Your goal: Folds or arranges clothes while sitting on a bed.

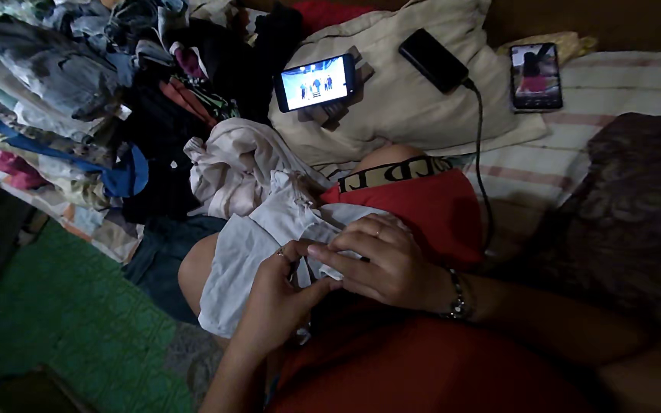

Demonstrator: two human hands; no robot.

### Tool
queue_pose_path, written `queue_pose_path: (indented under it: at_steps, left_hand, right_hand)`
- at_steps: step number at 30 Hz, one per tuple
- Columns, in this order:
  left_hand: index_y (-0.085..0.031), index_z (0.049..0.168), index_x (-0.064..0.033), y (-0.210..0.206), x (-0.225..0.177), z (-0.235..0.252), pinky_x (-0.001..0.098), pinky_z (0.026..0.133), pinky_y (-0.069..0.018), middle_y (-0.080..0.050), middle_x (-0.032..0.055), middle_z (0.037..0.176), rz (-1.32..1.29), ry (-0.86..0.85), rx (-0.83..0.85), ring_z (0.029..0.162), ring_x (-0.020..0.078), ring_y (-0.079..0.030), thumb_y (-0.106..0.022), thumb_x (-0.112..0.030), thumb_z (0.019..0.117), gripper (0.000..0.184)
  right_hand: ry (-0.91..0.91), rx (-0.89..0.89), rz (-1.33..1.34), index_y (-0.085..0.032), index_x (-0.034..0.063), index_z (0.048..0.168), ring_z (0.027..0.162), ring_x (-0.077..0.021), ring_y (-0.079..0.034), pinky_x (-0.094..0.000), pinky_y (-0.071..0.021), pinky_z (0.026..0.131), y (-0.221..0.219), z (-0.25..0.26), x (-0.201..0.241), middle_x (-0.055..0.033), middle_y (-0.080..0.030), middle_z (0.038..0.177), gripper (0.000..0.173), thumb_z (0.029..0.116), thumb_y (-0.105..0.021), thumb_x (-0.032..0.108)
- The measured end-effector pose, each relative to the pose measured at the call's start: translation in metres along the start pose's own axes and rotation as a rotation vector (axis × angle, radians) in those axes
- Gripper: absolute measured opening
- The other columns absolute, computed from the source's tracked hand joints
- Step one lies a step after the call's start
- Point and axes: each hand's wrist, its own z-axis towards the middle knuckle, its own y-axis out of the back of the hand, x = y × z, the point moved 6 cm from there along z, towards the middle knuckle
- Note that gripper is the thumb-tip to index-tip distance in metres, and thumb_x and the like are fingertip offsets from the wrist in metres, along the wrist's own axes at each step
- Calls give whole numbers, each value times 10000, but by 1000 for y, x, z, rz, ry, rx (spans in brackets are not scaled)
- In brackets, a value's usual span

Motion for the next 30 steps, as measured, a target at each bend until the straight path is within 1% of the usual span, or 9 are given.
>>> queue_pose_path:
  at_steps: [4, 8, 10, 16, 21, 23, 25, 27, 30]
  left_hand:
    - [-694, 1084, -53, 3, 2, 1, 211, 840, -586, -733, -35, 1034, -1, 32, 9, 944, 15, -685, -738, -65, 861, 228]
    - [-695, 1031, -69, 4, 6, -1, 187, 729, -578, -716, -61, 901, -10, 65, -6, 779, -2, -670, -724, -137, 929, 126]
    - [-695, 1007, -71, 3, 9, -1, 182, 702, -569, -704, -63, 872, -6, 59, -3, 745, -6, -656, -703, -152, 949, 100]
    - [-698, 1073, -61, 3, 12, -1, 164, 705, -550, -696, -55, 951, 9, 40, 39, 767, -25, -629, -608, -146, 1011, 139]
    - [-675, 1099, -49, -2, 9, -2, 168, 744, -546, -700, -51, 955, 75, 23, 29, 807, -27, -636, -700, -196, 955, 208]
    - [-672, 1069, -41, -2, 9, -2, 215, 750, -593, -718, -37, 952, -20, 1, -25, 803, 17, -679, -691, -137, 957, 149]
    - [-678, 1063, -44, -1, 13, -3, 229, 782, -590, -717, -43, 964, -112, -7, -52, 832, 21, -678, -671, -111, 966, 118]
    - [-682, 1063, -52, -1, 16, -4, 226, 816, -577, -714, -51, 985, -165, 5, -49, 869, 13, -670, -659, -108, 975, 107]
    - [-683, 1074, -62, -1, 16, -6, 204, 805, -568, -714, -63, 997, -160, -4, -22, 867, -5, -662, -648, -127, 990, 111]
  right_hand:
    - [-5, 44, 56, -694, 171, 1286, 752, -236, -597, -367, -490, 739, -1, 2, -2, -84, -677, 838, 298, 1013, -579, 140]
    - [-89, 208, 214, -700, 157, 1308, 812, -223, -619, -340, -508, 760, -1, 8, -11, -76, -690, 870, 306, 1045, -544, 169]
    - [-92, 271, 253, -693, 160, 1322, 827, -219, -615, -332, -508, 770, 0, 9, -13, -73, -684, 874, 320, 1043, -538, 171]
    - [-51, 185, 202, -708, 195, 1296, 755, -222, -583, -339, -480, 692, -2, 6, -8, -76, -637, 792, 367, 1003, -530, 63]
    - [-94, 76, 259, -718, 139, 1276, 808, -194, -611, -296, -498, 758, -8, 3, -16, -90, -681, 849, 355, 991, -529, 45]
    - [-132, 87, 301, -713, 120, 1285, 830, -185, -617, -283, -511, 790, -9, 4, -17, -94, -682, 873, 323, 1018, -536, 81]
    - [-146, 151, 310, -688, 121, 1326, 857, -195, -632, -296, -525, 816, -9, 7, -17, -99, -685, 899, 330, 1039, -525, 116]
    - [-143, 222, 319, -664, 109, 1359, 871, -212, -643, -313, -534, 825, -9, 9, -16, -108, -694, 923, 360, 1026, -528, 116]
    - [-124, 265, 301, -630, 81, 1389, 846, -232, -645, -326, -535, 809, -6, 9, -12, -115, -704, 908, 400, 998, -551, 100]
